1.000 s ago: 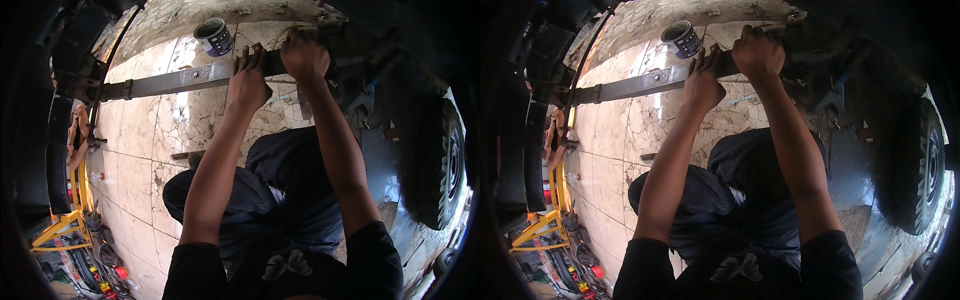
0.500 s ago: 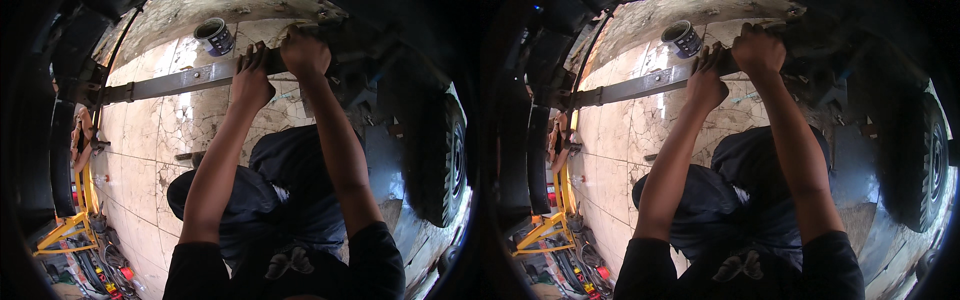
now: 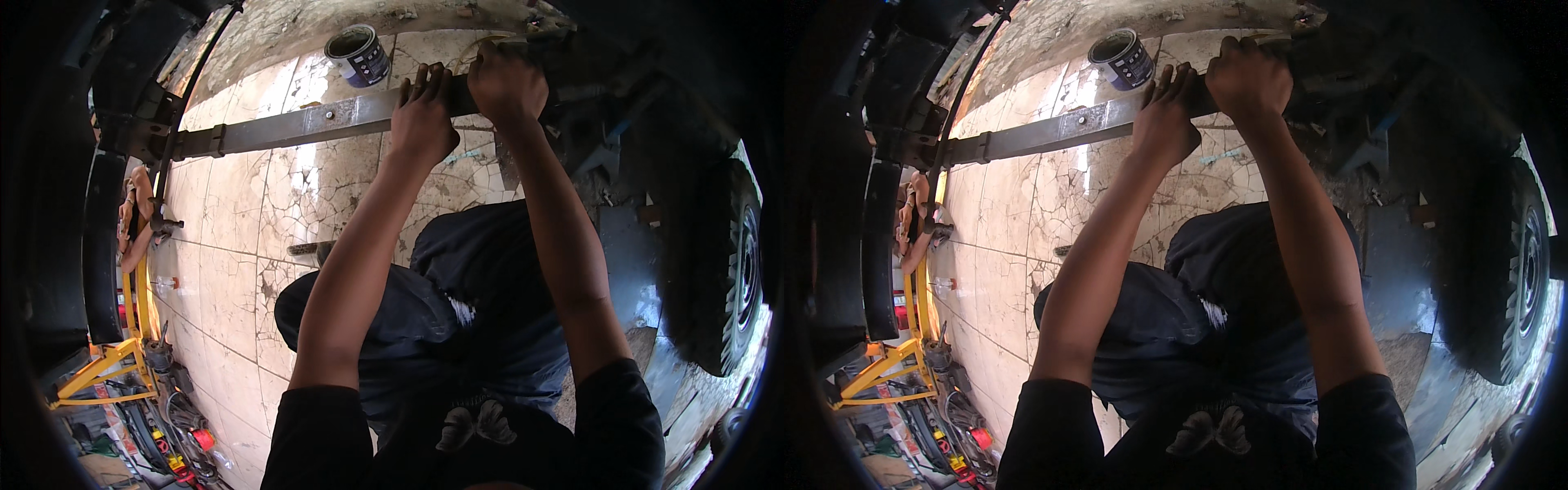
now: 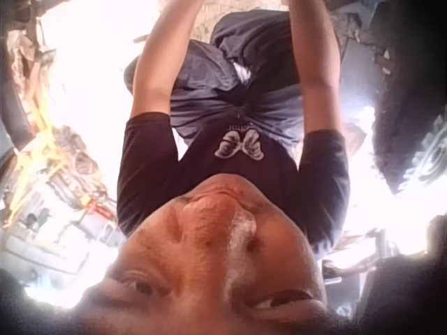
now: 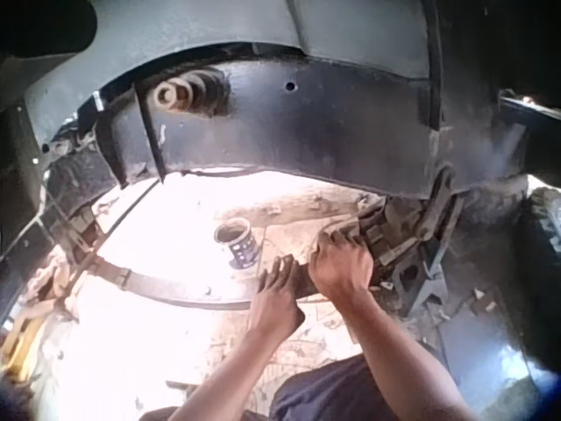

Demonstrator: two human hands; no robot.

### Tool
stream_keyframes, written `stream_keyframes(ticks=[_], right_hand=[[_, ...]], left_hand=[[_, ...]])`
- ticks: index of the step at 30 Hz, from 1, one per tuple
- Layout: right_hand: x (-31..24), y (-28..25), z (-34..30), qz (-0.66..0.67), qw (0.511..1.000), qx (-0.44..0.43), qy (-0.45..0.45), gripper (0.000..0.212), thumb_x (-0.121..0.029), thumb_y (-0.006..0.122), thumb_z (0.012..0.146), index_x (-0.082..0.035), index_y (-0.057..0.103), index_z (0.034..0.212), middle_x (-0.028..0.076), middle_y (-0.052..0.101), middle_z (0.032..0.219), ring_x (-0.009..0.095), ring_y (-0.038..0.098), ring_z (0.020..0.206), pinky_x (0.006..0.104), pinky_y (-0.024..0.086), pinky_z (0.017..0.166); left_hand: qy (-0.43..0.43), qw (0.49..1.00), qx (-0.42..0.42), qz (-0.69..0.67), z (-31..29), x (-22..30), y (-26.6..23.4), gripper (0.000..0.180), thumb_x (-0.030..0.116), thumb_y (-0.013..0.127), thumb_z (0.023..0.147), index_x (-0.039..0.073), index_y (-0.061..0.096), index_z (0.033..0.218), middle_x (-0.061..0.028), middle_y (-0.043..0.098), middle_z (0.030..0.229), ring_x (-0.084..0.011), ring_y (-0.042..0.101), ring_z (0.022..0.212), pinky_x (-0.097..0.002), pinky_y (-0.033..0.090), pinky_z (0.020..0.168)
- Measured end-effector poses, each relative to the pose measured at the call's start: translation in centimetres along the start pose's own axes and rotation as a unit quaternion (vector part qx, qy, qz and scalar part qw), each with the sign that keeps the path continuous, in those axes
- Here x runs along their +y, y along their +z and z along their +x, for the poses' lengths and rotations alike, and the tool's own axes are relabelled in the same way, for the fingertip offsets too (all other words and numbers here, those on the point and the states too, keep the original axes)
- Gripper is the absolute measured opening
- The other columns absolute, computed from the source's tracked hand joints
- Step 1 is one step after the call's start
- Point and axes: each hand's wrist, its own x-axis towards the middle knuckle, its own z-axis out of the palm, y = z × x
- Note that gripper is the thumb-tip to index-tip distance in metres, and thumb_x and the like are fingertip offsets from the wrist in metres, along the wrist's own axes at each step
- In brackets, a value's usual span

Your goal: The person sits on the floor under a vehicle and repeatedly scrubs a metal beam with a small abrasive pad. They wipe the beam back and forth, occasionally pausing to adjust the pad or inspect the surface.

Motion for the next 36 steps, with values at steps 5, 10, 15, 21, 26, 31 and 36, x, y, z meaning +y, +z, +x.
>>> stream_keyframes(ticks=[5, 10, 15, 21, 26, 31, 36], right_hand=[[0.5, 0.3, -0.2, 0.011, 1.0, 0.023, -0.005, 0.023, -0.03, 0.061, 0.091, -0.011, 0.072, 0.097, 0.011, 0.074, 0.104, 0.035, 0.075, 0.094, 0.0492, 0.06, 0.083], [0.3, 0.9, 0.1, -0.004, 0.999, 0.037, 0.002, 0.025, -0.032, 0.061, 0.093, -0.011, 0.072, 0.1, 0.011, 0.074, 0.105, 0.034, 0.076, 0.095, 0.049, 0.06, 0.085], [-0.5, 0.4, -0.4, 0.001, 1.0, -0.008, 0.01, 0.026, -0.033, 0.061, 0.095, -0.011, 0.073, 0.103, 0.012, 0.074, 0.106, 0.033, 0.076, 0.095, 0.048, 0.06, 0.083], [0.5, 0.6, -0.1, 0.009, 1.0, 0.008, -0.011, 0.027, -0.033, 0.063, 0.091, -0.012, 0.072, 0.106, 0.012, 0.074, 0.108, 0.033, 0.076, 0.095, 0.0469, 0.06, 0.085], [0.1, 0.8, -0.1, -0.008, 1.0, 0.011, -0.013, 0.026, -0.033, 0.064, 0.09, -0.012, 0.073, 0.104, 0.012, 0.073, 0.108, 0.033, 0.076, 0.094, 0.0473, 0.059, 0.088], [-0.2, 1.0, -0.1, -0.003, 1.0, 0.023, -0.019, 0.026, -0.033, 0.065, 0.09, -0.012, 0.073, 0.104, 0.012, 0.073, 0.109, 0.033, 0.076, 0.096, 0.0484, 0.059, 0.088], [0.1, 0.1, -0.2, -0.016, 1.0, -0.001, -0.011, 0.026, -0.033, 0.065, 0.091, -0.012, 0.073, 0.105, 0.011, 0.073, 0.11, 0.033, 0.076, 0.096, 0.0488, 0.06, 0.087]], left_hand=[[-0.002, 1.0, 0.0, -0.009, -2.0, 0.9, -0.7, 0.084, -0.004, 0.061, 0.074, -0.001, 0.046, 0.156, -0.0191, 0.043, 0.165, -0.0329, 0.034, 0.157, -0.0504, 0.028, 0.129], [0.003, 1.0, 0.021, -0.014, -2.2, 1.2, -1.3, 0.085, -0.006, 0.058, 0.072, 0.0, 0.047, 0.155, -0.0184, 0.044, 0.164, -0.0339, 0.036, 0.156, -0.0499, 0.029, 0.129], [-0.028, 1.0, 0.006, -0.004, 0.1, -0.5, 0.5, 0.088, -0.005, 0.062, 0.072, 0.001, 0.044, 0.157, -0.0172, 0.044, 0.164, -0.0355, 0.037, 0.155, -0.0503, 0.03, 0.128], [-0.02, 1.0, -0.011, 0.005, -3.6, 1.2, -1.2, 0.089, -0.008, 0.06, 0.072, 0.004, 0.044, 0.159, -0.0151, 0.041, 0.167, -0.0351, 0.036, 0.156, -0.0513, 0.029, 0.128], [-0.027, 0.999, -0.016, 0.02, -2.0, -0.4, -1.1, 0.086, -0.005, 0.061, 0.077, 0.005, 0.042, 0.16, -0.0139, 0.041, 0.168, -0.0338, 0.032, 0.158, -0.052, 0.026, 0.129], [-0.05, 0.999, 0.003, -0.011, -1.7, -0.6, -0.3, 0.091, -0.011, 0.058, 0.073, 0.006, 0.041, 0.161, -0.0145, 0.038, 0.169, -0.0339, 0.034, 0.157, -0.0495, 0.03, 0.128], [-0.022, 0.999, -0.017, -0.017, -4.5, 0.0, -1.3, 0.091, -0.01, 0.06, 0.072, 0.004, 0.042, 0.16, -0.0164, 0.038, 0.169, -0.0345, 0.033, 0.158, -0.0487, 0.029, 0.129]])
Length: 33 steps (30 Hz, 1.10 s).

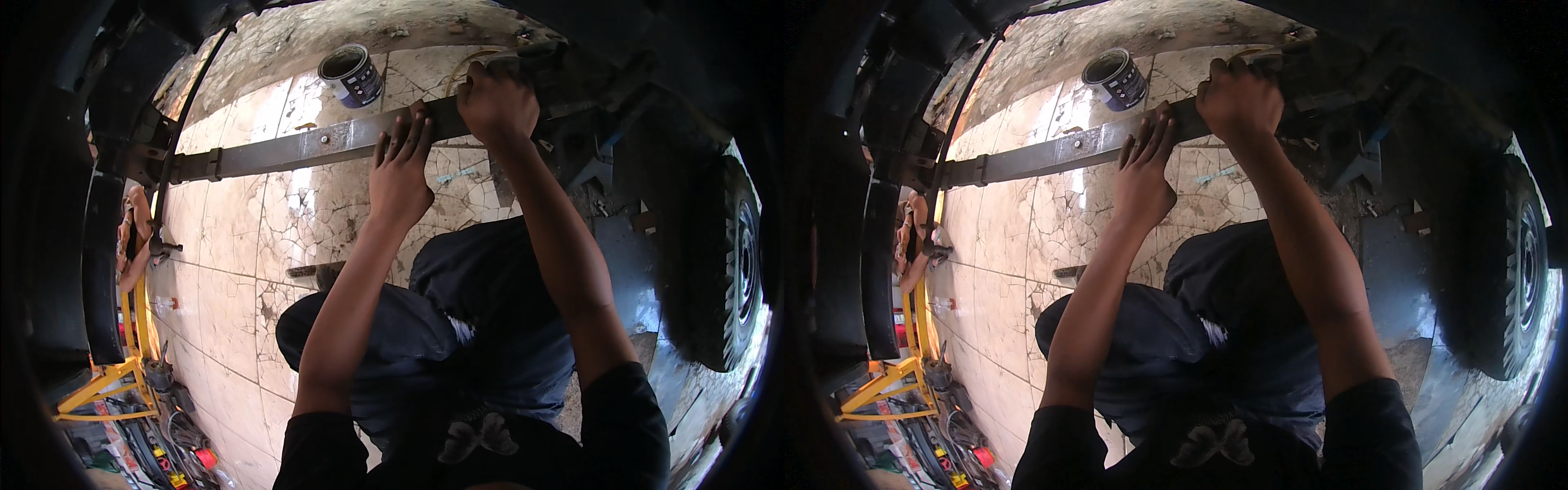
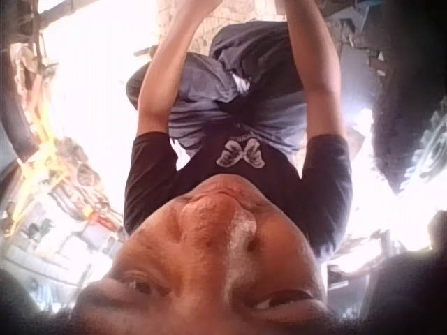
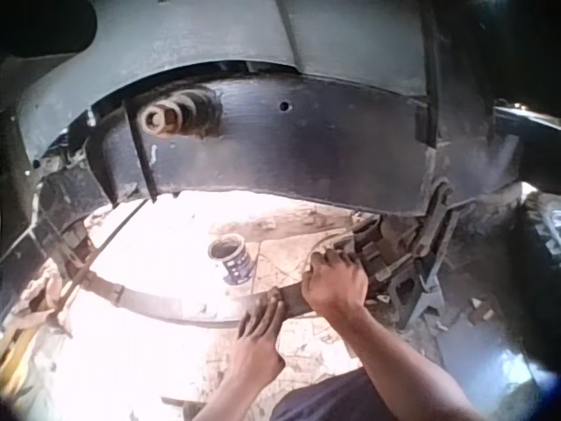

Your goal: The person sits on the floor under a vehicle and repeatedly scrubs a metal beam with a small abrasive pad. They wipe the beam back and forth, occasionally pausing to adjust the pad or inspect the surface.

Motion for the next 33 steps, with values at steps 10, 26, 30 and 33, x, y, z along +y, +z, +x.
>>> stream_keyframes(ticks=[10, 26, 30, 33], right_hand=[[-0.3, -0.1, 0.2, 0.003, 1.0, 0.012, -0.01, 0.028, -0.034, 0.063, 0.092, -0.012, 0.074, 0.106, 0.011, 0.073, 0.111, 0.032, 0.076, 0.098, 0.0482, 0.06, 0.087], [-0.4, 0.3, 0.1, 0.002, 1.0, 0.008, -0.01, 0.029, -0.035, 0.063, 0.091, -0.011, 0.075, 0.103, 0.009, 0.073, 0.11, 0.032, 0.076, 0.095, 0.0481, 0.059, 0.089], [0.2, 0.0, 0.2, 0.017, 1.0, 0.02, -0.005, 0.026, -0.034, 0.066, 0.089, -0.012, 0.074, 0.1, 0.009, 0.073, 0.109, 0.032, 0.075, 0.094, 0.0478, 0.06, 0.084], [-0.2, 0.2, 0.1, 0.014, 1.0, 0.017, -0.005, 0.025, -0.033, 0.066, 0.089, -0.012, 0.073, 0.099, 0.009, 0.073, 0.109, 0.032, 0.075, 0.094, 0.0483, 0.061, 0.08]], left_hand=[[0.015, 1.0, 0.011, -0.002, 4.0, -2.0, 0.4, 0.089, -0.012, 0.061, 0.07, 0.001, 0.044, 0.157, -0.0181, 0.042, 0.166, -0.0346, 0.033, 0.157, -0.0462, 0.03, 0.129], [0.007, 0.998, -0.005, 0.057, 3.4, -2.3, 0.7, 0.082, -0.004, 0.065, 0.081, 0.003, 0.042, 0.159, -0.0124, 0.043, 0.166, -0.0318, 0.029, 0.159, -0.0485, 0.025, 0.131], [0.016, 0.998, -0.023, 0.05, -0.4, -1.8, -0.7, 0.093, -0.008, 0.064, 0.073, 0.007, 0.04, 0.162, -0.0135, 0.039, 0.169, -0.0329, 0.03, 0.159, -0.0477, 0.027, 0.13], [0.022, 0.998, -0.028, 0.044, 0.0, -3.0, -1.2, 0.097, -0.006, 0.065, 0.073, 0.01, 0.037, 0.164, -0.0107, 0.037, 0.17, -0.0334, 0.029, 0.16, -0.048, 0.025, 0.131]])
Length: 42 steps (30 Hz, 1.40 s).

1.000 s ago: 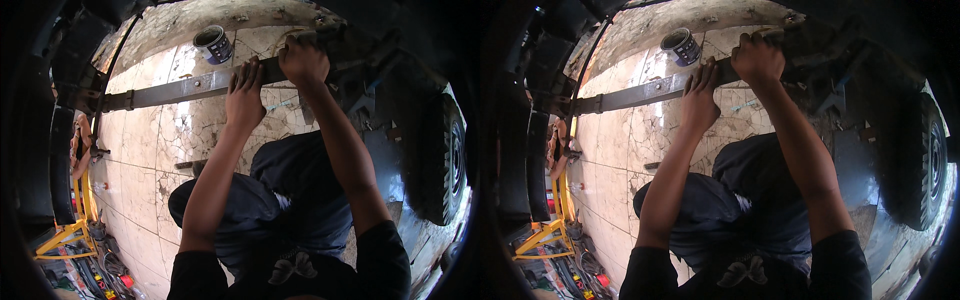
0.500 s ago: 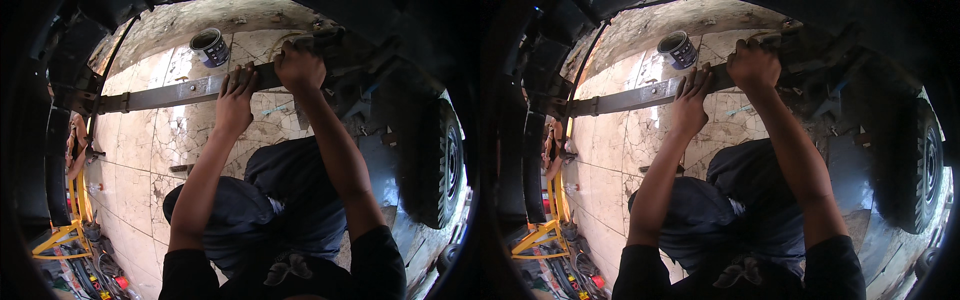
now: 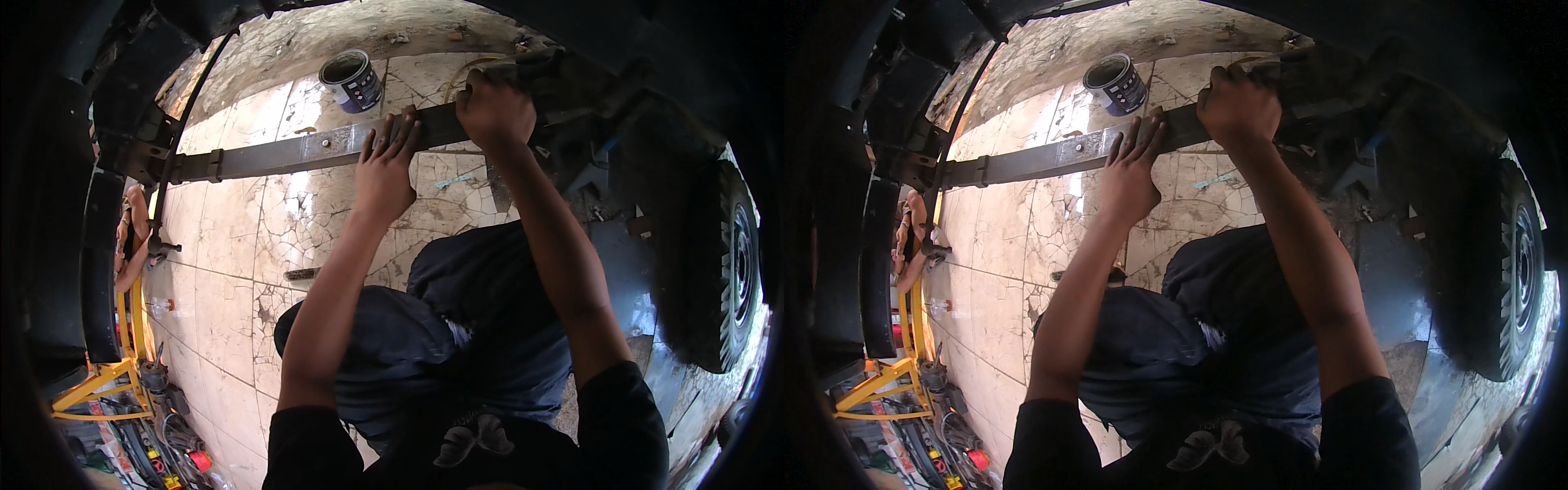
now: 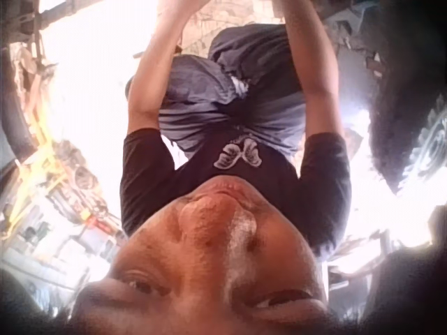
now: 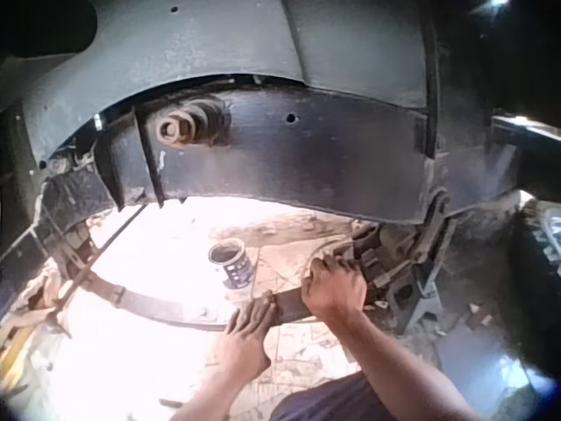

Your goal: The person sits on the floor under a vehicle and repeatedly scrubs a metal beam with a small abrasive pad. They wipe the beam back and forth, occasionally pausing to adjust the pad or inspect the surface.

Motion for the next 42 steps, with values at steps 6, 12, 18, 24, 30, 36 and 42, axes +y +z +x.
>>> stream_keyframes(ticks=[6, 12, 18, 24, 30, 36, 42], right_hand=[[-0.6, -0.1, -0.1, 0.0, 1.0, -0.02, 0.019, 0.025, -0.034, 0.065, 0.089, -0.013, 0.073, 0.102, 0.008, 0.074, 0.11, 0.033, 0.076, 0.093, 0.049, 0.062, 0.08], [0.0, 0.2, -0.2, -0.006, 1.0, 0.024, -0.018, 0.026, -0.034, 0.067, 0.088, -0.014, 0.071, 0.105, 0.008, 0.074, 0.109, 0.032, 0.076, 0.091, 0.0484, 0.062, 0.079], [-0.3, 0.0, 0.0, -0.014, 1.0, 0.016, 0.016, 0.02, -0.03, 0.07, 0.087, -0.013, 0.068, 0.098, 0.008, 0.075, 0.098, 0.032, 0.076, 0.086, 0.0475, 0.062, 0.075], [-0.2, -0.4, -0.1, 0.024, 0.999, 0.015, 0.024, 0.019, -0.03, 0.07, 0.087, -0.013, 0.068, 0.097, 0.008, 0.076, 0.097, 0.033, 0.076, 0.085, 0.0478, 0.062, 0.075], [-0.1, 0.3, -0.1, 0.006, 0.998, 0.056, 0.004, 0.019, -0.03, 0.069, 0.088, -0.013, 0.068, 0.095, 0.008, 0.075, 0.095, 0.032, 0.076, 0.088, 0.0483, 0.062, 0.075], [-0.5, 0.1, 0.0, 0.011, 1.0, 0.022, 0.01, 0.02, -0.03, 0.068, 0.088, -0.012, 0.068, 0.096, 0.009, 0.075, 0.096, 0.033, 0.076, 0.092, 0.0482, 0.062, 0.079], [0.0, 0.0, 0.3, 0.01, 0.999, 0.012, 0.032, 0.02, -0.031, 0.068, 0.088, -0.013, 0.069, 0.097, 0.009, 0.075, 0.097, 0.033, 0.075, 0.092, 0.0494, 0.061, 0.081]], left_hand=[[0.01, 0.996, -0.07, 0.053, 3.6, -1.1, -1.2, 0.099, -0.005, 0.068, 0.071, 0.005, 0.034, 0.163, -0.0136, 0.037, 0.17, -0.0315, 0.026, 0.161, -0.0471, 0.027, 0.13], [0.008, 0.999, -0.036, 0.025, -0.7, 0.4, -0.1, 0.095, -0.006, 0.065, 0.074, 0.002, 0.034, 0.163, -0.0149, 0.034, 0.171, -0.0305, 0.027, 0.161, -0.0479, 0.026, 0.13], [0.022, 1.0, -0.002, 0.02, 1.8, -0.6, -0.9, 0.087, 0.005, 0.065, 0.076, -0.001, 0.039, 0.16, -0.0162, 0.035, 0.17, -0.0342, 0.028, 0.16, -0.0485, 0.025, 0.13], [-0.002, 0.999, -0.02, -0.028, 2.1, 0.3, -0.9, 0.092, 0.014, 0.069, 0.075, -0.004, 0.038, 0.159, -0.0211, 0.037, 0.168, -0.0359, 0.028, 0.159, -0.0463, 0.024, 0.131], [0.015, 1.0, -0.01, 0.01, -1.0, 1.1, -1.6, 0.091, 0.007, 0.065, 0.073, -0.003, 0.038, 0.159, -0.0199, 0.036, 0.169, -0.036, 0.028, 0.159, -0.0474, 0.022, 0.132], [-0.027, 0.999, -0.026, 0.031, 3.1, -0.7, -0.2, 0.089, 0.005, 0.066, 0.075, -0.003, 0.038, 0.159, -0.0184, 0.035, 0.17, -0.0336, 0.028, 0.16, -0.0467, 0.026, 0.13], [-0.028, 0.997, -0.057, 0.032, -1.0, 2.3, -2.0, 0.09, 0.002, 0.064, 0.074, -0.005, 0.037, 0.16, -0.0195, 0.033, 0.171, -0.03, 0.025, 0.161, -0.0476, 0.021, 0.132]])
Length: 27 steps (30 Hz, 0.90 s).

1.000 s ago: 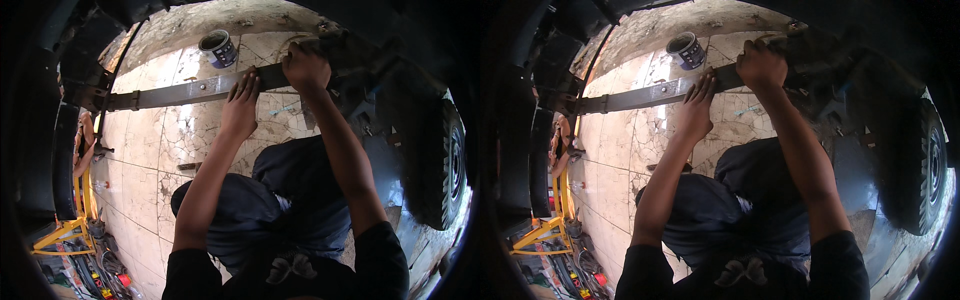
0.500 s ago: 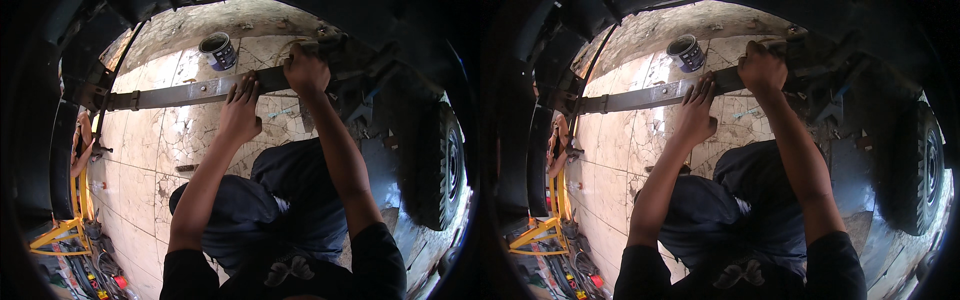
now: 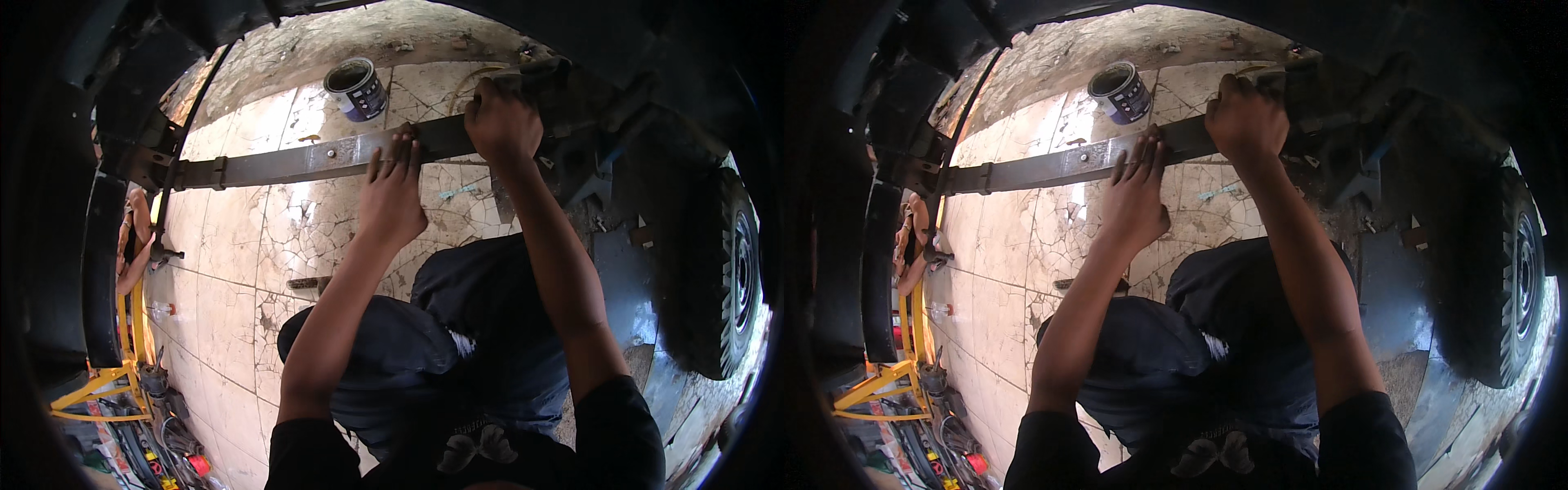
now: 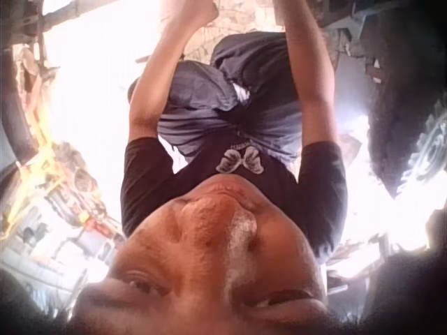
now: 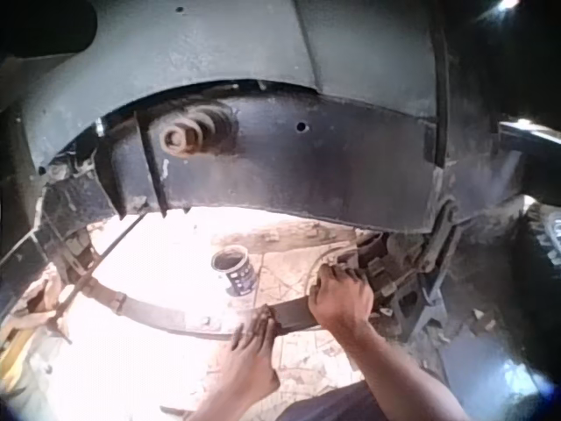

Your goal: The person sits on the floor under a vehicle and repeatedly scrubs a metal beam with a small abrasive pad. They wipe the beam back and forth, occasionally pausing to adjust the pad or inspect the surface.

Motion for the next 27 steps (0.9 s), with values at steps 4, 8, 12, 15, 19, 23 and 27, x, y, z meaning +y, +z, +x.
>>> stream_keyframes(ticks=[4, 8, 12, 15, 19, 23, 27], right_hand=[[-0.3, 0.0, -0.3, -0.02, 1.0, -0.002, -0.008, 0.02, -0.031, 0.067, 0.09, -0.013, 0.069, 0.097, 0.009, 0.075, 0.098, 0.033, 0.075, 0.092, 0.0474, 0.061, 0.08], [-0.4, 0.4, -0.3, -0.012, 0.999, 0.011, -0.03, 0.021, -0.032, 0.067, 0.089, -0.013, 0.069, 0.098, 0.009, 0.075, 0.099, 0.031, 0.075, 0.094, 0.0477, 0.06, 0.082], [0.2, -0.1, -0.1, -0.015, 0.999, 0.004, -0.029, 0.021, -0.032, 0.067, 0.09, -0.013, 0.07, 0.098, 0.009, 0.075, 0.1, 0.031, 0.075, 0.096, 0.0481, 0.06, 0.082], [-0.3, -0.2, -0.2, 0.002, 1.0, -0.013, 0.003, 0.021, -0.032, 0.068, 0.09, -0.013, 0.07, 0.099, 0.009, 0.075, 0.1, 0.031, 0.075, 0.096, 0.0482, 0.06, 0.083], [-1.5, -0.4, -0.5, -0.024, 0.999, -0.03, 0.019, 0.022, -0.034, 0.069, 0.089, -0.014, 0.071, 0.098, 0.009, 0.075, 0.099, 0.031, 0.075, 0.094, 0.0482, 0.061, 0.079], [0.2, 0.4, -0.2, -0.018, 0.998, 0.038, -0.038, 0.022, -0.035, 0.071, 0.089, -0.014, 0.071, 0.096, 0.008, 0.075, 0.098, 0.031, 0.076, 0.09, 0.0472, 0.062, 0.075], [-0.2, -0.2, -0.2, -0.009, 1.0, 0.011, -0.018, 0.022, -0.034, 0.071, 0.088, -0.013, 0.071, 0.096, 0.008, 0.075, 0.098, 0.031, 0.075, 0.089, 0.0473, 0.062, 0.076]], left_hand=[[0.005, 0.998, 0.047, 0.028, 1.9, -1.6, 1.1, 0.085, 0.004, 0.063, 0.077, -0.004, 0.04, 0.158, -0.0198, 0.038, 0.168, -0.0308, 0.029, 0.16, -0.0463, 0.022, 0.131], [-0.039, 0.999, 0.02, -0.021, 5.2, -3.4, 1.6, 0.085, 0.005, 0.063, 0.078, -0.002, 0.039, 0.159, -0.0198, 0.04, 0.167, -0.0317, 0.029, 0.16, -0.0457, 0.025, 0.13], [-0.017, 0.999, 0.05, -0.01, 4.0, -2.4, 2.0, 0.085, 0.007, 0.065, 0.078, -0.002, 0.041, 0.159, -0.0204, 0.041, 0.166, -0.0325, 0.03, 0.159, -0.0481, 0.024, 0.13], [-0.004, 0.999, 0.052, -0.008, 1.9, -1.9, 1.4, 0.086, 0.004, 0.063, 0.076, 0.0, 0.04, 0.16, -0.0194, 0.041, 0.167, -0.0314, 0.03, 0.16, -0.0479, 0.026, 0.129], [-0.004, 0.999, 0.044, 0.027, 2.9, -3.5, 1.5, 0.088, 0.004, 0.062, 0.076, 0.0, 0.038, 0.161, -0.0176, 0.04, 0.167, -0.0302, 0.029, 0.16, -0.0479, 0.026, 0.129], [-0.035, 0.999, 0.001, 0.039, 4.4, -2.8, 1.2, 0.08, 0.006, 0.063, 0.084, -0.001, 0.039, 0.16, -0.0181, 0.037, 0.169, -0.0291, 0.027, 0.161, -0.0494, 0.023, 0.131], [-0.027, 0.998, 0.047, 0.013, 1.7, -2.4, 1.8, 0.083, 0.002, 0.059, 0.081, 0.001, 0.038, 0.161, -0.0172, 0.037, 0.169, -0.0305, 0.03, 0.159, -0.0475, 0.026, 0.13]])
